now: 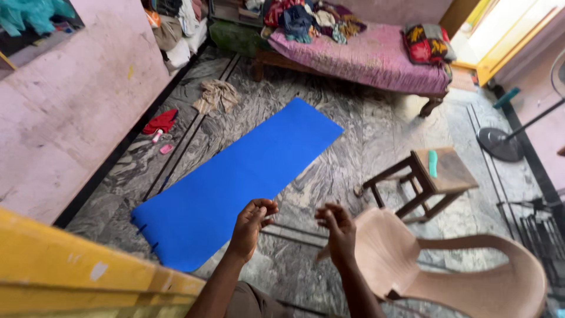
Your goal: The person carries a bowl of food to the kitchen, retrieves items from a low shelf, hangs a cloth, and collects laundry into a basket.
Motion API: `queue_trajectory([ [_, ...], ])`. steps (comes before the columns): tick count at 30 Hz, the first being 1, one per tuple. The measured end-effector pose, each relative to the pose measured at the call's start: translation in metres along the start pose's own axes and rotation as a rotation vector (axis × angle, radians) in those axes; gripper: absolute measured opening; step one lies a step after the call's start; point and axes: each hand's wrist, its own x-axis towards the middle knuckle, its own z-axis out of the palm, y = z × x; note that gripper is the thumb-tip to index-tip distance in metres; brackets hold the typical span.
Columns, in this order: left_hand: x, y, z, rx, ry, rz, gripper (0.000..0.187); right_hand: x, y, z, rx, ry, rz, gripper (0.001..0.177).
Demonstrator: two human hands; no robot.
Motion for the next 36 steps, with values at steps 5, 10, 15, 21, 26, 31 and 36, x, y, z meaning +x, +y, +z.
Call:
queue_trajectory([
  [5, 0.053, -0.003, 0.004, -0.036, 0.059, 0.009, 0.021, 0.046, 0.016, 0.005, -0.022, -0.065, 0.05, 0.024],
  [10, 0.089, 0.009, -0.018, -0.005, 0.129, -0.01, 0.02, 0.102, 0.029, 0.026, 0.021, -0.099, 0.063, 0.026],
  [15, 0.154, 0.01, -0.048, -0.026, 0.197, -0.009, 0.021, 0.163, 0.045, 0.043, -0.012, -0.136, 0.089, 0.028],
  [21, 0.273, 0.002, -0.08, -0.046, 0.221, -0.043, 0.02, 0.271, 0.075, 0.08, -0.104, -0.125, 0.186, 0.03],
  [26, 0.377, 0.033, -0.115, -0.075, 0.224, -0.017, 0.021, 0.382, 0.073, 0.139, -0.142, -0.201, 0.11, 0.031],
  [31, 0.459, 0.071, -0.14, -0.066, 0.239, 0.028, 0.021, 0.468, 0.055, 0.196, -0.144, -0.232, 0.065, 0.031],
  [36, 0.522, 0.088, -0.162, -0.063, 0.291, 0.03, 0.021, 0.538, 0.066, 0.227, -0.127, -0.277, 0.08, 0.03],
])
